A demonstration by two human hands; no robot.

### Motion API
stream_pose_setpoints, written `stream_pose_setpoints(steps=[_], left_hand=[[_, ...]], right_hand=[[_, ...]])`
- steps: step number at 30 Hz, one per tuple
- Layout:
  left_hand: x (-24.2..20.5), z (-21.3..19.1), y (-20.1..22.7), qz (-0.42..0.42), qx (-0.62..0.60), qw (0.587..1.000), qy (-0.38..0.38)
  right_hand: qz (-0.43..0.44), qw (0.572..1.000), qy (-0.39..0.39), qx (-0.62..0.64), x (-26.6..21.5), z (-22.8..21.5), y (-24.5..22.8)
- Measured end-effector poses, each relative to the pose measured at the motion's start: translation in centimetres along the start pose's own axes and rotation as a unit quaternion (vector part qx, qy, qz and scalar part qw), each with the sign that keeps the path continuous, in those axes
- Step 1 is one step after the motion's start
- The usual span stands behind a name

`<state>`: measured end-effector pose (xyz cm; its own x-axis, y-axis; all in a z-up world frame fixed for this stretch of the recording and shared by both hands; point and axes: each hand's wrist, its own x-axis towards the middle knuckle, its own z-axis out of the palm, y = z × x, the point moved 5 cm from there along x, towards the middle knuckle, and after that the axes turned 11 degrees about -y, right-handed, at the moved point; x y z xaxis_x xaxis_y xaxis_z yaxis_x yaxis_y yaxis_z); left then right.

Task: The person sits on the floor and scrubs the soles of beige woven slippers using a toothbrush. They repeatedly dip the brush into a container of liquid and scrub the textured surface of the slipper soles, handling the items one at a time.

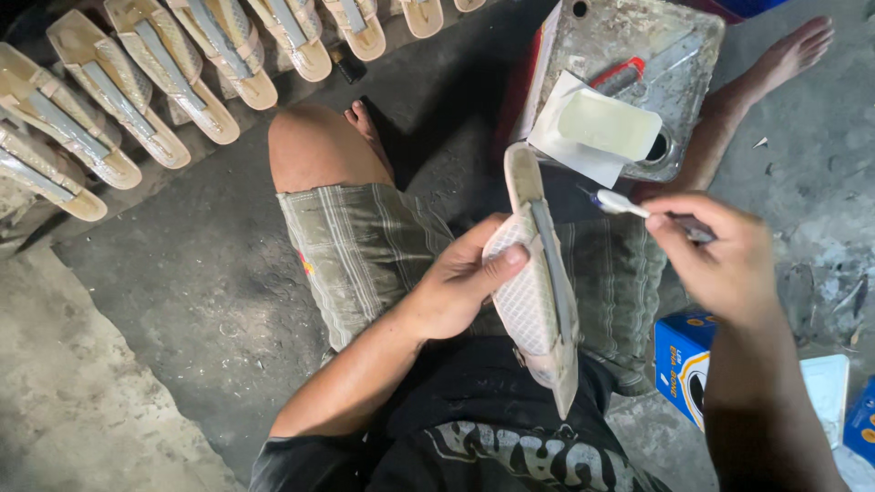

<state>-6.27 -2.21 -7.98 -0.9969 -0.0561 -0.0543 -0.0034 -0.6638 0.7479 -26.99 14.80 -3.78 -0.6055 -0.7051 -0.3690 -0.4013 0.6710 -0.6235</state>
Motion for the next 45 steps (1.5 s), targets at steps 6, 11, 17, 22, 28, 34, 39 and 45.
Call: stream_pose_setpoints(steps=[6, 11, 17, 22, 28, 34, 39, 45], left_hand=[[-0.1, 3.0, 1.9, 0.039, 0.120, 0.991, -0.036], [-0.2, 3.8, 2.4, 0.024, 0.136, 0.990, -0.041], [-0.4, 3.4, 3.0, 0.045, 0.129, 0.990, -0.014], [-0.4, 4.2, 2.6, 0.007, 0.130, 0.991, -0.042], [-0.5, 4.2, 3.3, 0.032, 0.127, 0.991, -0.024], [-0.9, 3.7, 3.9, 0.045, 0.113, 0.993, -0.001], [-1.0, 4.1, 3.5, 0.036, 0.130, 0.991, -0.015], [-0.9, 3.6, 0.6, -0.022, 0.023, 0.998, -0.048]], right_hand=[[-0.233, 0.959, 0.034, 0.159, -3.7, 2.2, -3.7], [-0.256, 0.957, 0.107, 0.080, -3.9, 2.1, -4.6], [-0.314, 0.938, 0.029, 0.146, -4.2, 2.0, -5.4], [-0.271, 0.955, 0.078, 0.089, -4.1, 1.7, -4.4], [-0.296, 0.941, 0.044, 0.159, -3.9, 2.4, -4.5], [-0.306, 0.938, 0.007, 0.163, -5.4, 2.4, -5.5], [-0.264, 0.958, 0.021, 0.111, -5.6, 1.8, -5.3], [-0.251, 0.962, 0.068, 0.084, -3.4, 1.3, -5.4]])
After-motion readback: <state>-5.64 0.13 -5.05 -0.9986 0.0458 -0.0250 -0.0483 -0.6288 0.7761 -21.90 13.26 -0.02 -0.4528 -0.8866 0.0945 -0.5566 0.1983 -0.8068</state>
